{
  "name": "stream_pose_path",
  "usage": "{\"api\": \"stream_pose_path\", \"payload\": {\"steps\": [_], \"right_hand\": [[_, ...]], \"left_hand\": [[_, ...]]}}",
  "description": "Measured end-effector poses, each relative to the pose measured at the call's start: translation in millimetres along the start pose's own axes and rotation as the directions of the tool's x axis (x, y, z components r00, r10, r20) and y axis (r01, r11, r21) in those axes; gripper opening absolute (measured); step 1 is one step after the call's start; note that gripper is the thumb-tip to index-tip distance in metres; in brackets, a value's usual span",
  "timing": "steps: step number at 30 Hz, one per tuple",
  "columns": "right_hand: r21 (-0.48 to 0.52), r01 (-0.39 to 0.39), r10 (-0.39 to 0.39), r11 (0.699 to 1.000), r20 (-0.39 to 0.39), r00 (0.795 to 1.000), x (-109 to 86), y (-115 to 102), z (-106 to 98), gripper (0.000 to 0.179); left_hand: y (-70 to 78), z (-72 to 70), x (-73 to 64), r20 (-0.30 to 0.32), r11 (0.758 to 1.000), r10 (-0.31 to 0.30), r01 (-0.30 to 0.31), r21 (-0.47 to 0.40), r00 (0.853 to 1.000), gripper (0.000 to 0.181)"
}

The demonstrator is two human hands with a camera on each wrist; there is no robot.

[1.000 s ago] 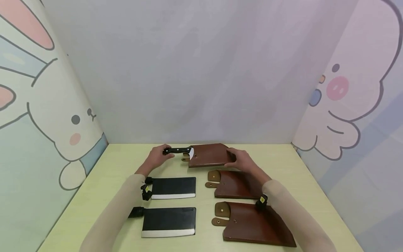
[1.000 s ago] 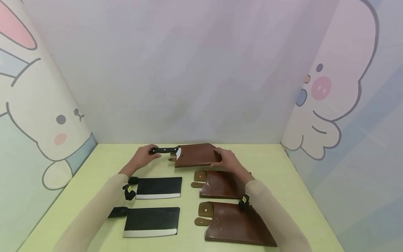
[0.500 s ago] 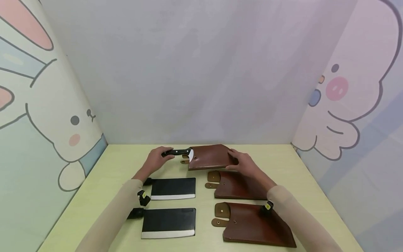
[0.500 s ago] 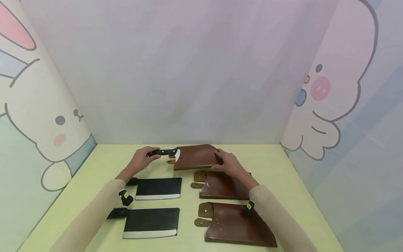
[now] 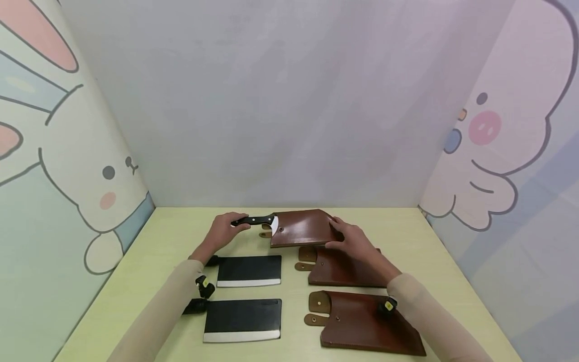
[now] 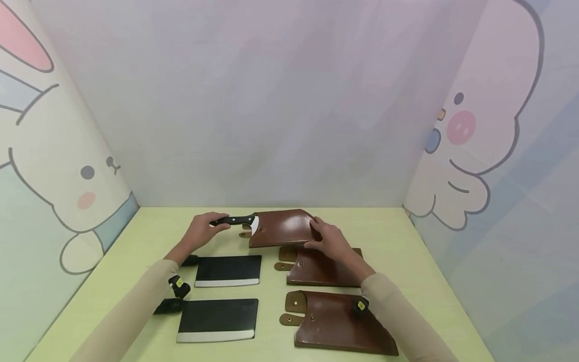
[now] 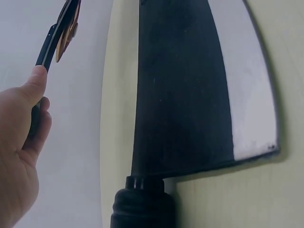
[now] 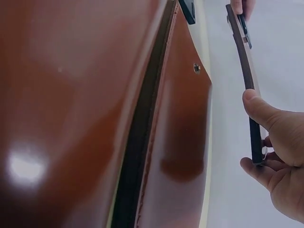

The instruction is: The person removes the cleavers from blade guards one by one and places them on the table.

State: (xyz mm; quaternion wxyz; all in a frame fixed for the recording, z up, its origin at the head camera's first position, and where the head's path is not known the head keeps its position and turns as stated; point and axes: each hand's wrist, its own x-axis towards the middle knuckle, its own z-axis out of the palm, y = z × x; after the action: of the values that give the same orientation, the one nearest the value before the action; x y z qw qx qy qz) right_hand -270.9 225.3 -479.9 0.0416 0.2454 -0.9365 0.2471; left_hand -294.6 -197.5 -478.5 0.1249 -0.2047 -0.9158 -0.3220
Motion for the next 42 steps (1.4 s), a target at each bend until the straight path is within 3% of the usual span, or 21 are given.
{"api": "stream_pose_path", "payload": {"steps": [21, 31, 42], "right_hand": [[-0.038, -0.003, 0.001, 0.999, -0.056, 0.998, -7.2, 1.1, 2.7, 0.083], [-0.027, -0.003, 0.001, 1.0, -0.07, 0.998, -12.4, 5.1, -0.7, 0.083], [-0.016, -0.011, 0.009, 1.0, -0.069, 0.998, -14.2, 5.5, -1.9, 0.081]], "left_hand": [[-4.5, -0.4, -3.9, -0.021, 1.0, 0.017, -0.017, 0.005, 1.0, 0.042], [-12.2, -4.3, -5.5, -0.034, 0.999, -0.035, 0.035, -0.013, 0.999, 0.043], [-16.1, -9.3, -5.4, -0.04, 0.999, -0.036, 0.035, -0.031, 0.999, 0.042]]}}
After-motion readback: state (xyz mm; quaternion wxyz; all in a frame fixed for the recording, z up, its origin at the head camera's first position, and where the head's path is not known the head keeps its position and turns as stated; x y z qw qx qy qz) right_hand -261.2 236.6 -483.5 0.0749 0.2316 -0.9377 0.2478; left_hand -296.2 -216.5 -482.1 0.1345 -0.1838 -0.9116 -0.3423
